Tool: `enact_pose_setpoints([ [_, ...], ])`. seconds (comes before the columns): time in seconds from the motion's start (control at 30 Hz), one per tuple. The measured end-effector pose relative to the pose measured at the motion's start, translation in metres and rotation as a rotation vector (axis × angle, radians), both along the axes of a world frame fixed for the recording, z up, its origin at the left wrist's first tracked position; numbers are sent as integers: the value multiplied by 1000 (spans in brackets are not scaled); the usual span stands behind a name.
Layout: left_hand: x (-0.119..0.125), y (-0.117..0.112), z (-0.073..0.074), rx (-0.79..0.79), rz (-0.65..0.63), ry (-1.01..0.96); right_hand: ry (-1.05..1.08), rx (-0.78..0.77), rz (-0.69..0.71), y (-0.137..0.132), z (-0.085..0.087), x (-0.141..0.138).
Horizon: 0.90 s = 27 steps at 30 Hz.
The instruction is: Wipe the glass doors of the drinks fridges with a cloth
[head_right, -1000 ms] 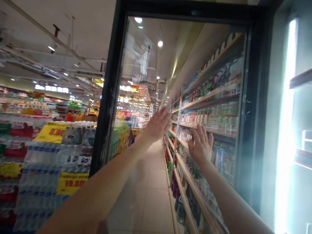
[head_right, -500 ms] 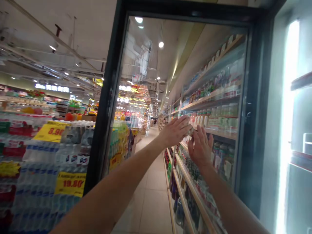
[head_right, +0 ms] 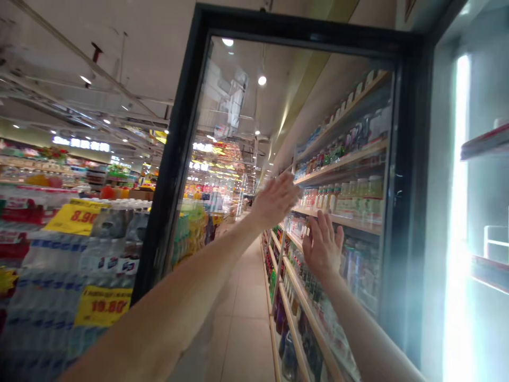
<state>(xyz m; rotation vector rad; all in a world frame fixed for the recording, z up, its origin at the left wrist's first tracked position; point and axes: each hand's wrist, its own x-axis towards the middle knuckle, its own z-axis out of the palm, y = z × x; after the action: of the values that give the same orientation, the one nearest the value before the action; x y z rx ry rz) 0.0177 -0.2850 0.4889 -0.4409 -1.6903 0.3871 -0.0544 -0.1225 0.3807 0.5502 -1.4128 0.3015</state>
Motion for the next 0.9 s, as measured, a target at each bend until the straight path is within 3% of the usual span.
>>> enact_pose_setpoints([
  [0.07,-9,20,0,-136,-5,-49,9,14,-9,2,0,-2],
  [0.13,-7,15,12,-121,5,-52,4,17,-4,3,1,-2],
  [0.2,6,-11,31,36,22,-4,-9,11,8,3,1,-2],
  [0.27,22,-47,50,326,43,115,-19,6,13,3,1,0],
  [0.37,40,-84,63,628,50,236,-7,6,7,1,1,1],
  [0.43,39,-80,55,679,50,245,2,7,2,1,0,0],
  [0.5,28,-54,35,569,39,188,0,6,1,1,0,0],
  [0.63,-1,10,-13,25,-2,3,-1,6,3,2,0,-2],
  [0.7,-4,13,-22,-134,0,-34,-4,7,-1,2,0,-3],
  [0.77,6,-12,-15,-53,34,-11,-9,11,-2,1,0,-3],
  [0.9,44,-98,16,525,109,213,-11,4,-5,0,0,-1],
])
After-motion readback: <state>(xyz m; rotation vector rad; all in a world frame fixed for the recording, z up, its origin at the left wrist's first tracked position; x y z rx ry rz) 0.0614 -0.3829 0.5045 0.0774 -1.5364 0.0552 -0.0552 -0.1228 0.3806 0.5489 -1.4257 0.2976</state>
